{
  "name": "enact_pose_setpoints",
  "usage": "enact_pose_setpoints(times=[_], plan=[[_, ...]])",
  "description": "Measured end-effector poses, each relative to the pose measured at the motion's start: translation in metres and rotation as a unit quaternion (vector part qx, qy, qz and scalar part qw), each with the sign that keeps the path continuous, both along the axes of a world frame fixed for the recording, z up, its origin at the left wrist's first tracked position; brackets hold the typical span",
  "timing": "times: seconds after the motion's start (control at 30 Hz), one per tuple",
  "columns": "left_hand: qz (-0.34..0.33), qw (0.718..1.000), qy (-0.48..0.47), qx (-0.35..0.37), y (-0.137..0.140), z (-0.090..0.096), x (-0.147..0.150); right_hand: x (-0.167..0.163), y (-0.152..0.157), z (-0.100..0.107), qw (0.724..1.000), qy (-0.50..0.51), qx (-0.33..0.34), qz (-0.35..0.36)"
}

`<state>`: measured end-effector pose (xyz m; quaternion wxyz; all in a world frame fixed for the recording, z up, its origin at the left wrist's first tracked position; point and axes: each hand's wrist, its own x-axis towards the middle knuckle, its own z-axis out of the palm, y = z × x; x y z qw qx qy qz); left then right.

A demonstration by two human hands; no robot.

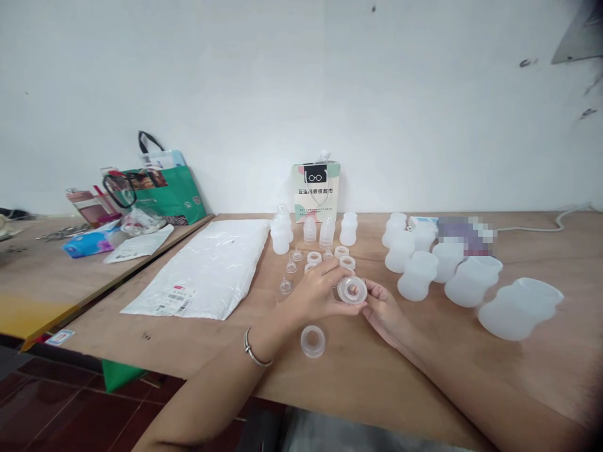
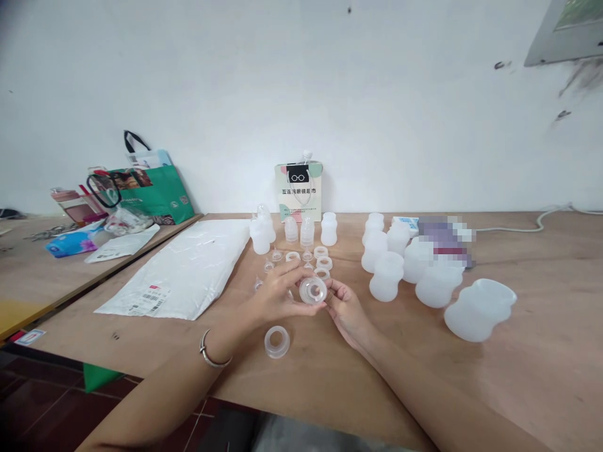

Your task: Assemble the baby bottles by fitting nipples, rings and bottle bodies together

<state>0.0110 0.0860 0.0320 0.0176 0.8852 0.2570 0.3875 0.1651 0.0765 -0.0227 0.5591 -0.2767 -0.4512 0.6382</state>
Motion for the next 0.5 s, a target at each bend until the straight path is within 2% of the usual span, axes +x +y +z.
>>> enact_pose_setpoints(times=[0.13,0.3,0.5], plan=[[-0.006,1.000,0.018,0.001,-0.0018,0.0020,-0.0014,0.0013,0.0025,0.0002,1.000,-0.007,-0.003,0.001],[-0.002,1.000,-0.007,0.016,0.0014,0.0041,-0.0030,0.0029,0.0029,0.0004,1.000,0.018,-0.014,0.012],[0.008,1.000,-0.020,-0.004,0.0027,0.0065,-0.0028,0.0036,0.0027,-0.0003,0.999,0.025,-0.021,0.006]])
